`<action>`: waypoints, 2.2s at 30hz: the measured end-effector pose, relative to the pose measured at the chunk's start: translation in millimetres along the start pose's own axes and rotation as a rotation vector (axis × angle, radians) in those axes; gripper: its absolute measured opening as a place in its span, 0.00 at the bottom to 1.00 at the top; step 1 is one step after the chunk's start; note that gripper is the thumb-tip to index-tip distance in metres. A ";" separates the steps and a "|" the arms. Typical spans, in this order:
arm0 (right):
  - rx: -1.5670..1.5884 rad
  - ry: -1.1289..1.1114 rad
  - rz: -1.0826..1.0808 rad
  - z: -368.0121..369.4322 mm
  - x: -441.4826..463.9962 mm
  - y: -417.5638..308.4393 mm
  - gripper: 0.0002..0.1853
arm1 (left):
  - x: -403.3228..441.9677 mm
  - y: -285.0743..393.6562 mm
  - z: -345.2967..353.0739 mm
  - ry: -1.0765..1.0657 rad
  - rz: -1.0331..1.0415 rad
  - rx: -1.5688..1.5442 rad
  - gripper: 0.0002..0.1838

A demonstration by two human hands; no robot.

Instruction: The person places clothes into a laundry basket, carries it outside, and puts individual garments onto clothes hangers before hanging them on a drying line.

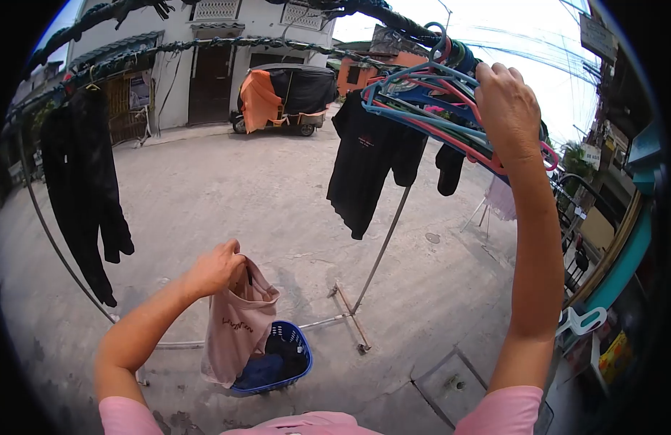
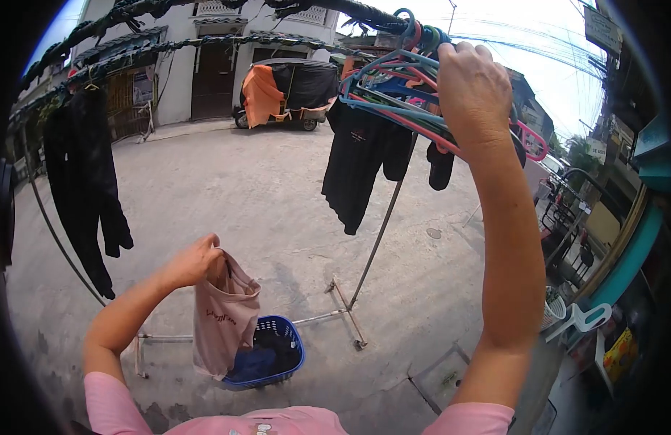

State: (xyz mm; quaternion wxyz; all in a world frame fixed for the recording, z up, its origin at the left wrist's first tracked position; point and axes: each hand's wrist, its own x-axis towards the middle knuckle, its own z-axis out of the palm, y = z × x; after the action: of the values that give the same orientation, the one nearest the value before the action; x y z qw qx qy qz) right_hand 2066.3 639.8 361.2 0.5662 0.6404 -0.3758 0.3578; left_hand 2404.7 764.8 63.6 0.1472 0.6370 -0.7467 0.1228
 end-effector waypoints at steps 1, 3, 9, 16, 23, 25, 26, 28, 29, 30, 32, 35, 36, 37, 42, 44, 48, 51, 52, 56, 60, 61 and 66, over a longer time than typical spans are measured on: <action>-0.004 -0.004 0.031 -4.7 4.4 1.1 0.09 | 0.0 -6.2 -2.7 -0.145 -0.064 -0.029 0.16; -0.013 -0.061 0.083 -17.2 10.1 2.4 0.11 | -3.0 -20.4 -0.1 -0.189 -0.067 -0.047 0.17; 0.456 -0.104 0.065 -37.4 -62.7 -34.1 0.08 | -8.0 -58.1 20.6 -0.190 -0.058 -0.254 0.23; 0.928 -0.370 -0.063 -42.3 -182.1 -126.1 0.05 | -1.5 -38.7 13.2 -0.249 -0.123 -0.410 0.27; 1.083 -0.369 -0.055 -24.4 -241.7 -211.4 0.05 | 11.2 21.0 -12.4 -0.284 -0.054 -0.312 0.23; 1.230 -0.268 0.097 -10.7 -247.7 -221.2 0.06 | 11.7 24.8 -21.6 -0.221 -0.035 -0.392 0.21; 1.226 -0.278 0.100 -2.4 -250.4 -218.6 0.06 | 13.6 27.1 -25.8 -0.151 -0.016 -0.464 0.20; 1.410 -0.281 0.302 12.5 -254.4 -206.1 0.07 | 10.8 30.4 -45.9 -0.097 -0.031 -0.666 0.21; 1.459 -0.268 0.360 13.8 -254.2 -202.0 0.07 | 6.6 27.4 -53.2 0.113 0.034 -0.523 0.19; 1.446 -0.273 0.371 16.1 -255.3 -199.9 0.07 | 3.1 24.3 -57.6 0.320 0.099 -0.379 0.17; 1.547 -0.286 0.493 20.6 -256.9 -196.5 0.07 | -4.6 22.3 -60.4 0.171 -0.037 -0.327 0.15; 1.357 -0.206 0.345 13.9 -240.1 -191.4 0.12 | -12.3 22.4 -50.7 0.068 -0.218 -0.290 0.11; 1.108 -0.016 0.163 9.4 -233.8 -192.4 0.14 | -13.2 23.4 -47.9 0.104 -0.256 -0.314 0.09; 1.110 0.044 0.138 7.7 -242.2 -197.5 0.19 | -14.2 25.5 -46.8 0.102 -0.254 -0.314 0.09; 1.676 -0.184 0.187 -18.7 -275.6 -271.0 0.25 | -13.5 37.7 -46.8 0.183 -0.274 -0.289 0.07; 1.702 -0.253 0.259 -26.7 -276.5 -287.0 0.26 | -15.0 42.8 -46.9 0.215 -0.229 -0.236 0.07; 1.528 -0.260 0.299 -35.2 -276.2 -303.2 0.30 | -21.4 46.6 -49.7 0.252 -0.318 -0.284 0.07; 1.531 -0.184 0.286 -39.6 -279.3 -313.0 0.32 | -24.9 45.4 -47.8 0.246 -0.322 -0.234 0.07; 1.572 -0.110 0.275 -40.8 -278.9 -316.9 0.33 | -25.0 45.6 -46.6 0.244 -0.323 -0.235 0.07; 1.872 -0.356 0.500 -48.1 -279.8 -324.0 0.26 | -32.7 45.2 -38.6 0.239 -0.288 -0.227 0.07; 1.931 -0.396 0.392 -49.6 -291.6 -316.4 0.17 | -46.0 43.5 -39.2 0.174 -0.403 -0.268 0.08; 2.048 -0.604 0.482 -47.0 -296.2 -311.4 0.13 | -42.3 43.6 -37.2 0.167 -0.402 -0.272 0.08; 1.889 -1.031 0.218 -39.0 -333.1 -311.6 0.12 | -59.7 32.4 -38.1 0.257 -0.589 -0.254 0.08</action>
State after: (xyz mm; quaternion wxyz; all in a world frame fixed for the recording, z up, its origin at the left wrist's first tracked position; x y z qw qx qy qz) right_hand 2187.5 727.7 -71.4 -0.4176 0.8546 -0.1958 0.2387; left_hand 2383.8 838.6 76.6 0.3473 0.7811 -0.5154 0.0605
